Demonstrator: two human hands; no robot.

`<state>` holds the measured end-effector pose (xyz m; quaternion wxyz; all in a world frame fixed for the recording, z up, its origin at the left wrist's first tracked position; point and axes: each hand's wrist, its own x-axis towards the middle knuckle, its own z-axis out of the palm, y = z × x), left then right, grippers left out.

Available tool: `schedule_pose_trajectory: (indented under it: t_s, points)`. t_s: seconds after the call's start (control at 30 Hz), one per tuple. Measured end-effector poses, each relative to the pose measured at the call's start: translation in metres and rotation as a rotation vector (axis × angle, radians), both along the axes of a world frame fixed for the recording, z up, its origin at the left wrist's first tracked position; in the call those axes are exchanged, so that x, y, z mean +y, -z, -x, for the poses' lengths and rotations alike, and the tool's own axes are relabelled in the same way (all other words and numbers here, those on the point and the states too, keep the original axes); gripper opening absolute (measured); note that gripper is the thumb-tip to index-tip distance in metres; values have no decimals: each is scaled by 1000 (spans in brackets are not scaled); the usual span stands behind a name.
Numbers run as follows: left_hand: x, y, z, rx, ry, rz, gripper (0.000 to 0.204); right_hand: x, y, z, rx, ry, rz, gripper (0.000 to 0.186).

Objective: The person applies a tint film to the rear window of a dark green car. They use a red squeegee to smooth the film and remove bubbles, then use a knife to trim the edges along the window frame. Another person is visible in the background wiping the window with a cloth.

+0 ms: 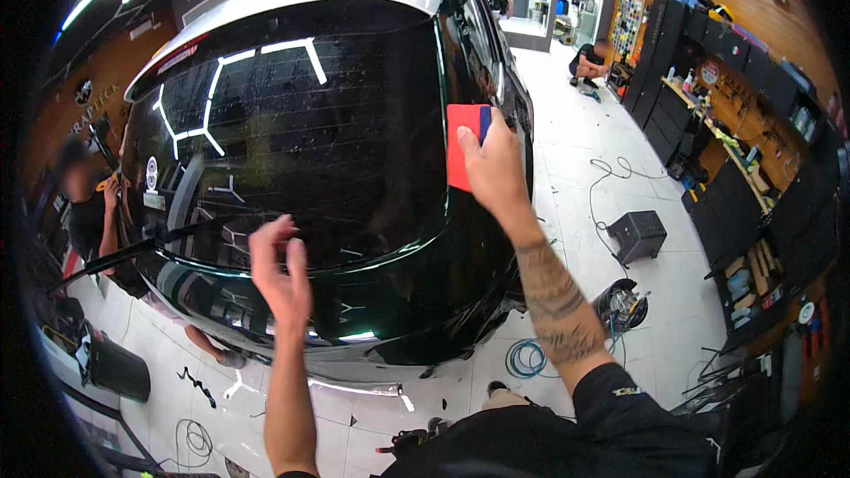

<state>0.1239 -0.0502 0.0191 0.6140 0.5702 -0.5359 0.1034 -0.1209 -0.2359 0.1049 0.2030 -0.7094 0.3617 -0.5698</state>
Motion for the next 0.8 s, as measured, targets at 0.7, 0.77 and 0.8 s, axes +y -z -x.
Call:
schedule_pose_trajectory:
  t_s: [0.7, 0.77, 0.8]
  points:
    - [-300, -176, 71, -440, -427, -362, 32, 55, 32, 260, 304, -1894, 146, 15]
    - [-315, -183, 92, -390, -509, -390, 37, 37, 31, 275, 352, -1829, 178, 16]
    - [-322, -186, 101, -366, -551, -403, 40, 32, 26, 289, 406, -1663, 385, 17]
